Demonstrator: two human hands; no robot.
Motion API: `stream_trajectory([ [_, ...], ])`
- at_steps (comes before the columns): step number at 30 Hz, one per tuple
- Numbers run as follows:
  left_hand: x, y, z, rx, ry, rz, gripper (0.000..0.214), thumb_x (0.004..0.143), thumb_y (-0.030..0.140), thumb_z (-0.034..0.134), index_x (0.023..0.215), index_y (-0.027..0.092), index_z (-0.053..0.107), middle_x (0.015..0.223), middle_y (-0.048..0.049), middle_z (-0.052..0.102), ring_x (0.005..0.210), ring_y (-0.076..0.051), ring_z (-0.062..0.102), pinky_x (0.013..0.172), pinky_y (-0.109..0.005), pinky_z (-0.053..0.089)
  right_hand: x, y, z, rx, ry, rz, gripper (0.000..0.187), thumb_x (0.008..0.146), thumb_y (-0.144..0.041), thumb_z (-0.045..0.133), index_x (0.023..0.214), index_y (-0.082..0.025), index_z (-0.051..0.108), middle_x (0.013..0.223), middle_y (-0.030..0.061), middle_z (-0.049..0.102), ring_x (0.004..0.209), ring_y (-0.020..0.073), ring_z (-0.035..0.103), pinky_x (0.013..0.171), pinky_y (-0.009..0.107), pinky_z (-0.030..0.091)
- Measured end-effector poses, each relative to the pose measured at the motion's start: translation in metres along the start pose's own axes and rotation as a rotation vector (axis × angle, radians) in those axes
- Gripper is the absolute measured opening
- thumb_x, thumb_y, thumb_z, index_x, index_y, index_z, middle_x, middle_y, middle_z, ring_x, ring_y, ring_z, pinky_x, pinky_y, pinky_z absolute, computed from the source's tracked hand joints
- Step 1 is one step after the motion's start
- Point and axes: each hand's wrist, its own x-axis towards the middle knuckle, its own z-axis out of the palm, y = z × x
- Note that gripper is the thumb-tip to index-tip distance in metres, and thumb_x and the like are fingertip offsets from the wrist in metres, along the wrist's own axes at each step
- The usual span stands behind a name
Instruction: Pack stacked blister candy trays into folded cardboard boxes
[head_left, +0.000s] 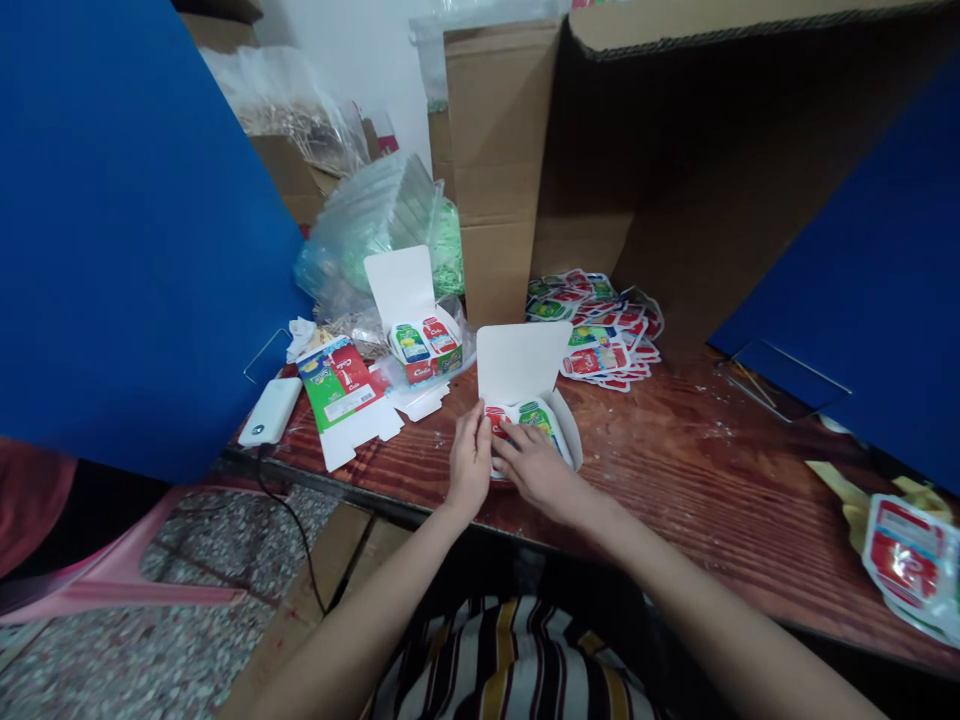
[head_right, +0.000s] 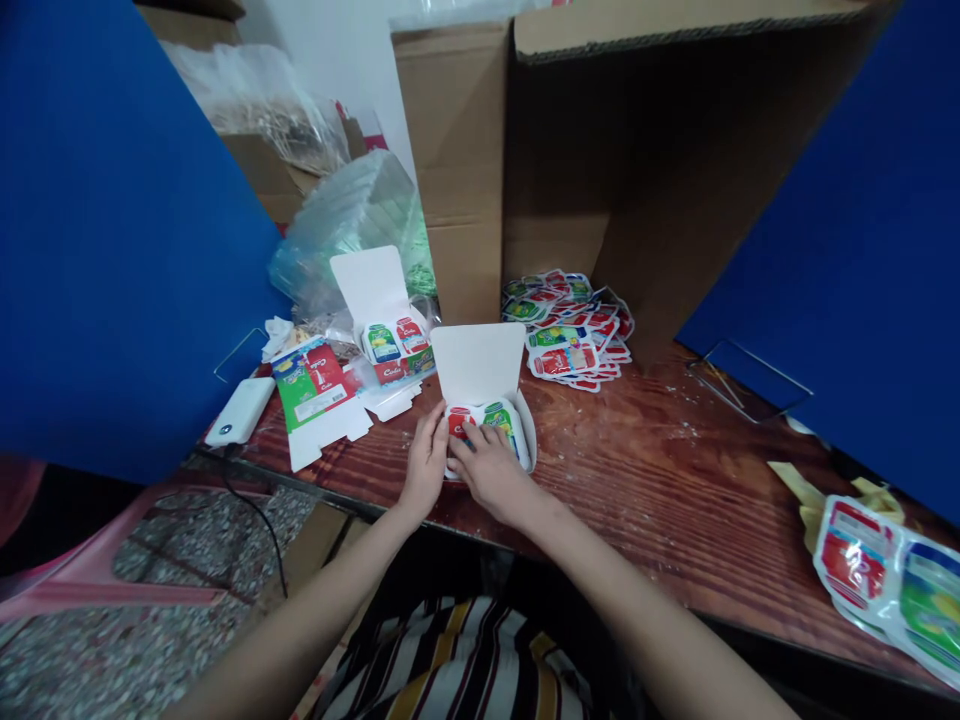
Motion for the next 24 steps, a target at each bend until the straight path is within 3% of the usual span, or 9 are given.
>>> stream_trajectory([
  [6, 0.002, 0.008, -0.001, 0.361, -0.079, -0.037, 0.043, 0.095, 0.038, 0.039, 0.135, 0.027, 0.049, 0.121, -0.011, 0.055, 0.11, -0.026, 0.059, 0.094, -0.037, 0.045, -0.007, -0.003, 0.013, 0.016, 0.071, 0.009, 0.04, 0.096, -0.021, 0.038, 0.132, -0.012, 0.054, 0.138, 0.0179, 0.052, 0.131, 0.0308, 0.045, 0.108, 0.055, 0.033],
  [10, 0.003, 0.007, -0.003, 0.535, -0.137, -0.089, 0.043, 0.094, 0.038, 0.039, 0.134, 0.029, 0.051, 0.115, -0.0117, 0.053, 0.101, -0.03, 0.061, 0.086, -0.041, 0.047, -0.031, 0.004, 0.003, 0.096, 0.237, -0.029, 0.035, 0.093, -0.018, 0.043, 0.124, -0.023, 0.061, 0.13, 0.0083, 0.061, 0.134, 0.0283, 0.042, 0.112, 0.056, 0.03],
  [13, 0.009, 0.007, -0.003, 0.644, -0.141, -0.053, 0.042, 0.093, 0.036, 0.041, 0.131, 0.026, 0.055, 0.118, -0.0146, 0.048, 0.102, -0.033, 0.058, 0.087, -0.046, 0.045, -0.05, 0.015, -0.006, 0.155, 0.531, 0.199, 0.039, 0.091, -0.026, 0.052, 0.13, -0.029, 0.054, 0.135, 0.0079, 0.056, 0.135, 0.0289, 0.039, 0.112, 0.057, 0.028],
  [15, 0.014, 0.007, -0.004, 0.664, -0.113, -0.003, 0.039, 0.092, 0.036, 0.044, 0.125, 0.024, 0.06, 0.116, -0.015, 0.046, 0.105, -0.034, 0.056, 0.09, -0.047, 0.044, -0.056, 0.024, -0.004, 0.24, 0.659, 0.416, 0.059, 0.087, -0.035, 0.059, 0.142, -0.024, 0.039, 0.142, 0.0132, 0.047, 0.135, 0.0311, 0.038, 0.111, 0.057, 0.03],
  [17, 0.019, 0.006, -0.003, 0.606, -0.069, 0.041, 0.034, 0.091, 0.036, 0.047, 0.116, 0.022, 0.066, 0.111, -0.0134, 0.045, 0.106, -0.032, 0.054, 0.092, -0.045, 0.044, -0.057, 0.031, 0.005, 0.38, 0.625, 0.505, 0.074, 0.086, -0.043, 0.06, 0.147, -0.018, 0.028, 0.145, 0.0169, 0.042, 0.134, 0.0311, 0.04, 0.109, 0.054, 0.034],
  [19, 0.022, 0.001, -0.002, 0.483, -0.031, 0.054, 0.028, 0.09, 0.034, 0.05, 0.106, 0.021, 0.069, 0.108, -0.0111, 0.045, 0.108, -0.029, 0.054, 0.093, -0.041, 0.045, -0.055, 0.036, 0.016, 0.481, 0.521, 0.493, 0.069, 0.09, -0.044, 0.052, 0.148, -0.016, 0.026, 0.147, 0.0166, 0.041, 0.135, 0.0285, 0.04, 0.109, 0.05, 0.036],
  [24, 0.028, -0.02, 0.005, 0.151, -0.021, 0.05, 0.014, 0.085, 0.029, 0.059, 0.088, 0.02, 0.069, 0.109, -0.0076, 0.049, 0.113, -0.022, 0.053, 0.093, -0.031, 0.045, -0.051, 0.038, 0.023, 0.345, 0.34, 0.429, 0.055, 0.098, -0.028, 0.027, 0.152, -0.019, 0.019, 0.156, 0.0113, 0.027, 0.139, 0.023, 0.035, 0.107, 0.042, 0.041],
])
